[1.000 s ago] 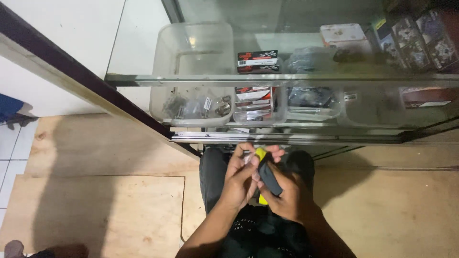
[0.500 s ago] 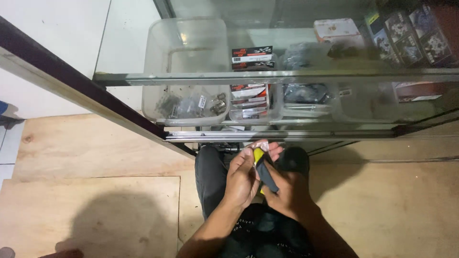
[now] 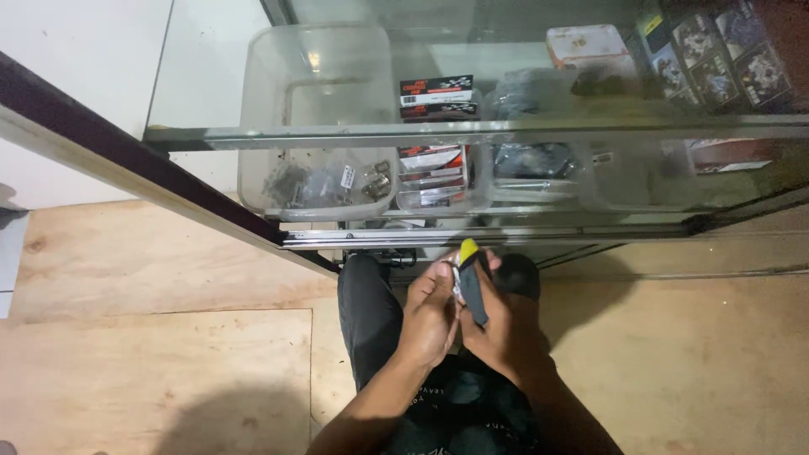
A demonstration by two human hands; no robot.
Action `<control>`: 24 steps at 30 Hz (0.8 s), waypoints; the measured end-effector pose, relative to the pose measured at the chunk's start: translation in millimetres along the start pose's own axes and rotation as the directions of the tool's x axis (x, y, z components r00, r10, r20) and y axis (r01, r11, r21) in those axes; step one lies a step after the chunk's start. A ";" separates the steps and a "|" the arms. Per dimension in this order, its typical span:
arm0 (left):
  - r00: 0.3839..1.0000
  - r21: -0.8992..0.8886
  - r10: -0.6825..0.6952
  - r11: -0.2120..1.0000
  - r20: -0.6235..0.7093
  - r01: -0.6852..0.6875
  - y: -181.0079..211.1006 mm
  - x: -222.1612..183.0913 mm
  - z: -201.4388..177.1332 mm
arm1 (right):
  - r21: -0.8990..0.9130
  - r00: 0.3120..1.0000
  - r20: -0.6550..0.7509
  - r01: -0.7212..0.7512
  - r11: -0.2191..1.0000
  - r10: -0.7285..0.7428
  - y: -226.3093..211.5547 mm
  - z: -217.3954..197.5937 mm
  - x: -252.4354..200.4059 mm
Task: The person removes small plastic bags containing parts from a bin inside a glass cabinet, scans the barcode on each bag using a handheld scanner, and then places the bags back into the cabinet.
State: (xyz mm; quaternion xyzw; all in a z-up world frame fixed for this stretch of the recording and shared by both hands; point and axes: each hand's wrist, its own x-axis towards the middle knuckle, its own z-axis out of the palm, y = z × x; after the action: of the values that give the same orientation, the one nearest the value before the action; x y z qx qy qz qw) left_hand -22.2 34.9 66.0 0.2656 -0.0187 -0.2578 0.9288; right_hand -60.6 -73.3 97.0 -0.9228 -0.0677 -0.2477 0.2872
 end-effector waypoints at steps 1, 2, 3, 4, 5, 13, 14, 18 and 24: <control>1.000 0.000 -0.001 1.000 0.002 0.001 6.0 1.0 1.9 | -0.002 1.000 -0.002 0.000 1.000 0.000 7.4 3.2 -9.9; 1.000 0.014 0.012 1.000 0.003 -0.012 13.0 1.7 3.0 | 0.039 0.998 0.056 -0.016 0.999 0.014 14.0 7.5 -19.7; 1.000 0.028 0.025 0.999 0.004 -0.026 20.2 2.2 4.0 | 0.078 0.993 0.114 -0.033 0.996 0.024 20.4 12.2 -29.4; 1.000 0.029 0.027 0.999 0.003 -0.027 21.6 2.0 4.2 | 0.080 0.993 0.114 -0.032 0.996 0.023 23.2 10.7 -29.4; 0.999 0.046 0.042 0.998 0.004 -0.042 23.1 1.7 4.1 | 0.066 0.981 0.178 -0.095 0.993 0.082 25.9 9.4 -29.4; 0.999 0.034 -0.044 0.998 -0.009 0.045 14.9 3.1 3.5 | 0.076 0.997 0.052 0.060 0.995 -0.064 19.5 3.5 -14.0; 1.000 0.018 -0.007 1.000 -0.007 0.007 19.7 3.4 4.8 | 0.056 0.993 0.098 0.063 0.996 -0.068 22.3 3.2 -19.0; 0.997 0.013 0.063 0.998 0.034 -0.063 20.7 3.5 8.5 | -0.049 0.881 0.344 -0.328 0.943 0.324 26.9 -1.3 -26.6; 0.985 0.011 0.016 1.000 -0.169 -0.015 -9.2 11.5 -0.5 | -0.106 0.990 0.121 -0.061 0.992 0.074 73.2 47.5 -61.4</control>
State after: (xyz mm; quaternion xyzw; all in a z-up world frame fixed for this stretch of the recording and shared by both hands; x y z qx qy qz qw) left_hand -16.5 22.8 59.8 0.2907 0.0569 -0.2269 0.9278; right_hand -74.4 -105.9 -3.6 -0.9517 -0.0414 -0.1830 0.2431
